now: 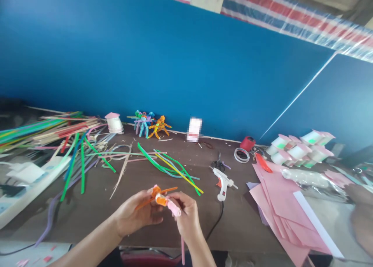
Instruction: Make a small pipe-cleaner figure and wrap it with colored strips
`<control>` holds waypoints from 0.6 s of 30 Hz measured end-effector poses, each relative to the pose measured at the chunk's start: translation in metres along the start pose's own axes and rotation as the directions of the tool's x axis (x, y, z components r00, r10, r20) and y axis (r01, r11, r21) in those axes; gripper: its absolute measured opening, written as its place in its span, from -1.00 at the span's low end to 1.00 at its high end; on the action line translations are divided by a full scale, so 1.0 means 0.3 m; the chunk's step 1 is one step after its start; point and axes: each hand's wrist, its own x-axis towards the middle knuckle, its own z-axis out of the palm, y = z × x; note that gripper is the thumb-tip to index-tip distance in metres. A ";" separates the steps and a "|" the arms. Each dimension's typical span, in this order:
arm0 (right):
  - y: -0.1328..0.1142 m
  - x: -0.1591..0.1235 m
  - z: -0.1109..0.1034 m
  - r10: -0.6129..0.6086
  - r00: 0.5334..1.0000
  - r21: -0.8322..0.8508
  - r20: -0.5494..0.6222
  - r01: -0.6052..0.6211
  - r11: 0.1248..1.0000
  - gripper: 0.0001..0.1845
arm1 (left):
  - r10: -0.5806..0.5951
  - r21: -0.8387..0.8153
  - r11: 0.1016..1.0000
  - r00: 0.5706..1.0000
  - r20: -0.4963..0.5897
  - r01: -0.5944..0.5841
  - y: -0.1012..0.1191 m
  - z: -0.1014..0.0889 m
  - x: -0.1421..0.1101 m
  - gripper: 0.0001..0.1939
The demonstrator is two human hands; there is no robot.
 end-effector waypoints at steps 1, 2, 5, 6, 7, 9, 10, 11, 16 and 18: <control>-0.003 0.000 -0.002 -0.017 1.000 0.004 0.021 0.017 1.000 -0.80 | -0.036 0.015 0.999 0.999 0.009 0.036 0.002 0.002 -0.001 -0.71; -0.008 0.000 -0.005 -0.033 0.999 0.003 0.039 0.033 0.999 -0.80 | -0.064 0.045 0.997 0.998 0.010 0.064 0.005 0.005 -0.003 -0.70; -0.014 0.000 -0.016 -0.081 0.996 -0.032 0.047 0.083 0.996 -0.82 | -0.089 0.136 0.986 0.996 -0.024 0.092 0.009 0.016 -0.005 -0.73; -0.013 0.000 -0.019 -0.083 0.996 -0.039 0.035 0.084 0.996 -0.82 | -0.082 0.146 0.985 0.996 -0.042 0.087 0.008 0.021 -0.006 -0.72; -0.009 0.000 -0.020 -0.070 0.997 -0.032 0.021 0.071 0.997 -0.81 | -0.068 0.149 0.986 0.996 -0.060 0.076 0.006 0.026 -0.006 -0.71; 0.002 -0.001 -0.016 -0.004 1.000 0.043 -0.002 0.004 0.999 -0.77 | -0.033 0.158 0.986 0.996 -0.080 0.045 0.000 0.038 -0.005 -0.72; 0.007 -0.001 -0.011 0.037 0.999 0.093 0.001 -0.036 0.995 -0.75 | -0.009 0.170 0.985 0.996 -0.087 0.024 -0.004 0.045 -0.004 -0.74; 0.011 -0.003 -0.003 0.074 0.997 0.139 0.007 -0.074 0.988 -0.73 | 0.019 0.184 0.983 0.996 -0.092 -0.002 -0.009 0.051 -0.003 -0.75; 0.012 -0.015 0.046 0.159 0.987 0.282 -0.012 -0.149 0.948 -0.62 | 0.271 0.331 0.919 0.953 -0.139 -0.213 -0.037 0.063 0.002 -0.76; 0.007 -0.024 0.063 0.155 0.987 0.281 -0.028 -0.141 0.949 -0.59 | 0.374 0.401 0.870 0.914 -0.156 -0.288 -0.047 0.062 0.003 -0.76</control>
